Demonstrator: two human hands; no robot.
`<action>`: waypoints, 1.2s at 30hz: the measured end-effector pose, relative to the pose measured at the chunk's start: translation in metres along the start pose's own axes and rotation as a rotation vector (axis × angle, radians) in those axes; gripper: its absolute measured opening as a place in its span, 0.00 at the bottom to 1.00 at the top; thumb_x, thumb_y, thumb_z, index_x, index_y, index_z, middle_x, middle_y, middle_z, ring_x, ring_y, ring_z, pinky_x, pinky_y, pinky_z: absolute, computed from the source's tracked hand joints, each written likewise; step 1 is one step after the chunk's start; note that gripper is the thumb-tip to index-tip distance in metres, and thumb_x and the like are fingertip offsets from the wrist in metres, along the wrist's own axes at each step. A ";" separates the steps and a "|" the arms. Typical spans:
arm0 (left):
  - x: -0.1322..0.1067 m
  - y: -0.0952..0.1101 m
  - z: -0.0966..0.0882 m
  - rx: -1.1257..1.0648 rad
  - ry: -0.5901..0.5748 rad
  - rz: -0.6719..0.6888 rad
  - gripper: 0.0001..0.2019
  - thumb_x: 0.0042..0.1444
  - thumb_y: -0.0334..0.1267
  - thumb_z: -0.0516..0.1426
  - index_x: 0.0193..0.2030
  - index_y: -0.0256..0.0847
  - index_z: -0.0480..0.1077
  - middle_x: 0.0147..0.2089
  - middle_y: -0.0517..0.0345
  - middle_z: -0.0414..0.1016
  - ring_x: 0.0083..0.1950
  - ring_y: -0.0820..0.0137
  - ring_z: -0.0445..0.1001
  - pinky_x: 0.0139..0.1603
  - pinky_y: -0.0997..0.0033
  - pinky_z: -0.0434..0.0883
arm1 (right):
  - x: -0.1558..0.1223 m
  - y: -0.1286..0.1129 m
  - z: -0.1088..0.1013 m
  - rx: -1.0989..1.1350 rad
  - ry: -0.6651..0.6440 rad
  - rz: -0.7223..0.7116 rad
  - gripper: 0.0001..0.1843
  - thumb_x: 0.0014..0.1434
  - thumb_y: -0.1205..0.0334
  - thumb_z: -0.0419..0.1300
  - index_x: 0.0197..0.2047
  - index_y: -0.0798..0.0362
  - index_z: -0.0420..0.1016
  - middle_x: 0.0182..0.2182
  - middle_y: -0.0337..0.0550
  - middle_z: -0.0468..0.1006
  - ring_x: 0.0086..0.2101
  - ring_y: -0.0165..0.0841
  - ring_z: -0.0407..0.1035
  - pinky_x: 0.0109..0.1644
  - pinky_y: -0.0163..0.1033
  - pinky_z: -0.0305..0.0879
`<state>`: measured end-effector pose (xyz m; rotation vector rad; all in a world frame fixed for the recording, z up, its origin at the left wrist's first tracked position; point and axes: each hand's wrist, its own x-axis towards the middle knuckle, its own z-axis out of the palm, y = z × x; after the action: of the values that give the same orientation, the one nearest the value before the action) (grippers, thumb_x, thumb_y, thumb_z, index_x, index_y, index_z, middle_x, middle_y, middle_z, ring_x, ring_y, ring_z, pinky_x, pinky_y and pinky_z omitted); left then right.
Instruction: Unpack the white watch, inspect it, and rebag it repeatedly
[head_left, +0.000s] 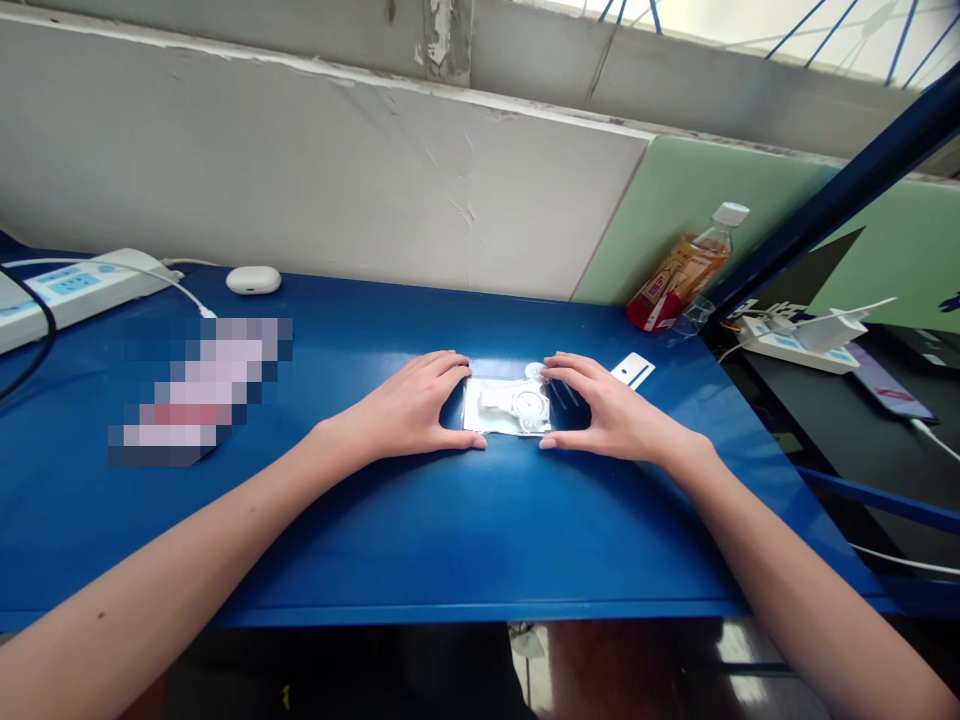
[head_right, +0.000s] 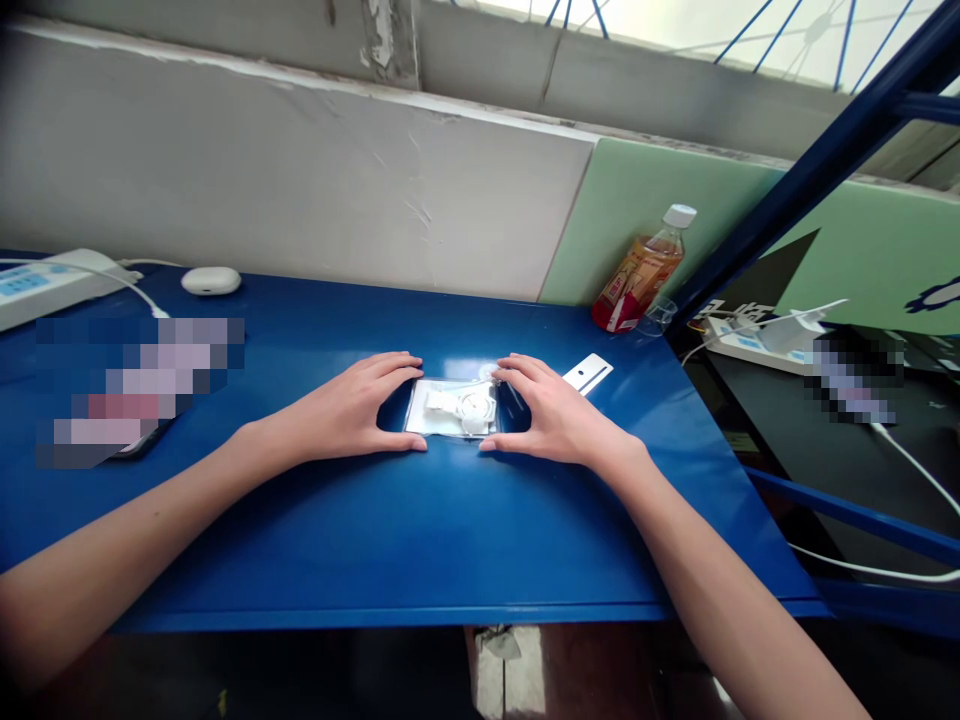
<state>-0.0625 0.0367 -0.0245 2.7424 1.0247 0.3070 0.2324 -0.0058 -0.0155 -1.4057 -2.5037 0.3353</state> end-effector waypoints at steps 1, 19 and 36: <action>0.000 0.000 0.000 0.001 0.003 0.001 0.46 0.52 0.71 0.57 0.64 0.31 0.65 0.67 0.35 0.64 0.69 0.46 0.61 0.67 0.49 0.62 | 0.000 0.000 0.000 0.003 -0.002 0.007 0.47 0.51 0.33 0.65 0.64 0.58 0.65 0.66 0.62 0.63 0.66 0.53 0.57 0.67 0.58 0.60; -0.002 0.001 0.000 0.037 0.004 0.042 0.45 0.55 0.68 0.56 0.67 0.31 0.61 0.67 0.36 0.64 0.69 0.47 0.61 0.66 0.51 0.62 | 0.000 -0.006 -0.002 0.045 -0.048 0.064 0.44 0.50 0.35 0.66 0.62 0.53 0.66 0.65 0.60 0.64 0.65 0.53 0.58 0.66 0.58 0.60; -0.001 0.001 0.004 0.057 0.039 0.099 0.34 0.63 0.62 0.51 0.62 0.35 0.67 0.66 0.39 0.67 0.68 0.47 0.62 0.66 0.48 0.62 | -0.003 -0.007 -0.001 0.013 0.014 -0.097 0.46 0.54 0.38 0.66 0.69 0.50 0.59 0.68 0.59 0.60 0.66 0.54 0.55 0.66 0.62 0.59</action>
<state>-0.0613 0.0354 -0.0284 2.8553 0.9225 0.3534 0.2286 -0.0116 -0.0131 -1.2723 -2.5428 0.3218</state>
